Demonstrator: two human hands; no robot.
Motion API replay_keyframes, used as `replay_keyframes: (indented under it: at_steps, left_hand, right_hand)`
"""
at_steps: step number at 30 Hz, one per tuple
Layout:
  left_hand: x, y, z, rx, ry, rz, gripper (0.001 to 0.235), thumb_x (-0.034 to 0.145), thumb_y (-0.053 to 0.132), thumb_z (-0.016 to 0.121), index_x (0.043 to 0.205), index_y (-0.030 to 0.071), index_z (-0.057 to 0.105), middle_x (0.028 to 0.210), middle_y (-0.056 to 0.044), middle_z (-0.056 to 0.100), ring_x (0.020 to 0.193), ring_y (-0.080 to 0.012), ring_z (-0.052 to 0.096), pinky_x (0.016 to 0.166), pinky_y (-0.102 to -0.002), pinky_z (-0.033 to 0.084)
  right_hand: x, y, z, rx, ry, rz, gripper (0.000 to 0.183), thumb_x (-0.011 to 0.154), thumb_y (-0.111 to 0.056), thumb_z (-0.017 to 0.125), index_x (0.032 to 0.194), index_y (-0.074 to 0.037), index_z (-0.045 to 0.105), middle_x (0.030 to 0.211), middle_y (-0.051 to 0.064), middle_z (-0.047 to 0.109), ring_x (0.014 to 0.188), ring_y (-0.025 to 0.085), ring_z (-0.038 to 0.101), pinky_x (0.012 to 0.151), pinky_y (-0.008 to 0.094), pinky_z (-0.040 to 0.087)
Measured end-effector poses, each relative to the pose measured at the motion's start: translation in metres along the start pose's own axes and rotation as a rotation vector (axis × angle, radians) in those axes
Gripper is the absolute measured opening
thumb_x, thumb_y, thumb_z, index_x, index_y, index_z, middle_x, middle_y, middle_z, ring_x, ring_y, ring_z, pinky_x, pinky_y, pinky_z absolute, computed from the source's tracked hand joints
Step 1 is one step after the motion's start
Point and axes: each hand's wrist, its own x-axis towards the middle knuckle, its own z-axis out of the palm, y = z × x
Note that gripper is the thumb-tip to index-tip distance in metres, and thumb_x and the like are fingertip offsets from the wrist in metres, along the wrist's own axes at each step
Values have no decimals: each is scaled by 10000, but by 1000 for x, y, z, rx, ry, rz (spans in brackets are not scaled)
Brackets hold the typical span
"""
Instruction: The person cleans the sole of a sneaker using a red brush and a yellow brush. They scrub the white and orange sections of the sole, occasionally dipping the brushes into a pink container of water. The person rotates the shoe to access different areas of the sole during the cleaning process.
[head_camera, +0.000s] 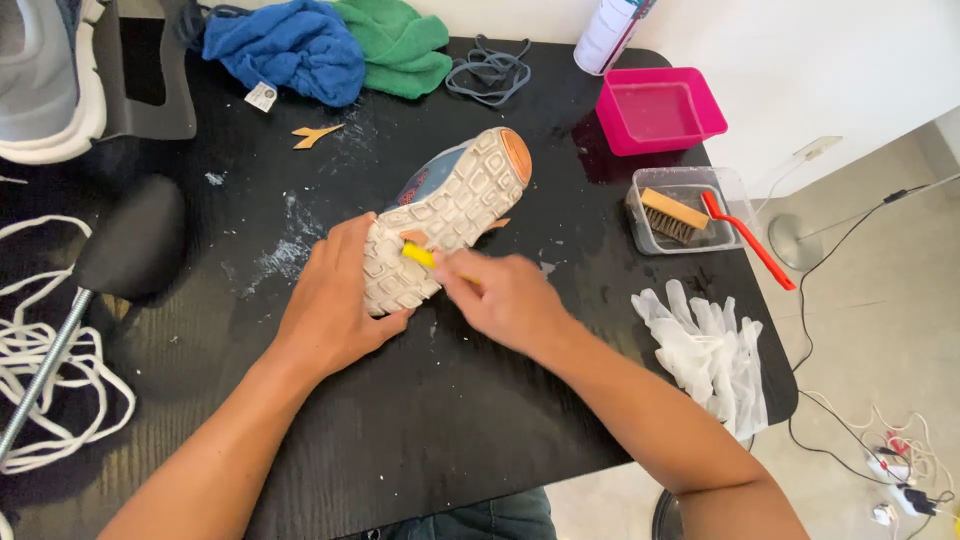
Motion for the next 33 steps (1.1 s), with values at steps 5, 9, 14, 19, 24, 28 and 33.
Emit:
replay_keyframes:
  at_steps: [5,9,14,19,24,28,33]
  left_hand:
    - [-2,4,0,38,2,-8,1025,692,193,862,1531,-29,316,1392,-247,456,1216,-449,506,1035,-538,447]
    - [1,3,-1,28,1,-16,1023,698,191,854,1533,-29,306,1393,-247,448,1222,-442,503,1029,-539,461]
    - [-1,2,-1,-12,9,-39,1031,693,198,859,1537,-13,305,1414,-237,440,1234,-451,495,1014,-553,468]
    - [1,7,-5,-65,1,-67,1044,656,184,880,1533,-9,348,1397,-227,475,1225,-442,508,1007,-543,473]
    - [5,2,4,-67,73,-81,1056,592,224,904,1510,26,422,1380,-189,520,1208,-408,528,991,-534,492]
    - [3,-1,7,-33,103,-91,1105,561,209,897,1537,63,399,1416,-159,506,1241,-391,512,998,-555,491]
    - [1,14,10,-127,163,-41,991,660,137,879,1512,-23,399,1381,-215,517,1234,-403,503,991,-544,496]
  right_hand:
    - [32,53,-37,-212,250,130,66,937,-348,682,982,-330,726,624,100,686,691,375,714,674,495,558]
    - [9,11,-17,76,15,17,140,897,-354,681,907,-226,736,658,151,716,686,441,716,625,497,563]
    - [4,-6,-7,-89,-50,-86,113,926,-344,663,893,-243,702,674,108,716,698,381,721,649,498,575]
    - [29,55,-19,-280,277,106,73,926,-361,678,960,-412,718,624,83,679,715,375,710,685,506,559]
    - [-8,-10,10,1,-10,-64,75,905,-304,664,929,-270,726,721,122,739,743,398,728,644,507,576]
    - [7,-2,12,-85,16,-154,99,908,-339,657,922,-270,726,726,103,738,736,362,732,672,505,582]
    - [29,50,-12,-131,271,110,52,957,-326,689,994,-314,723,490,-41,584,528,248,672,594,365,561]
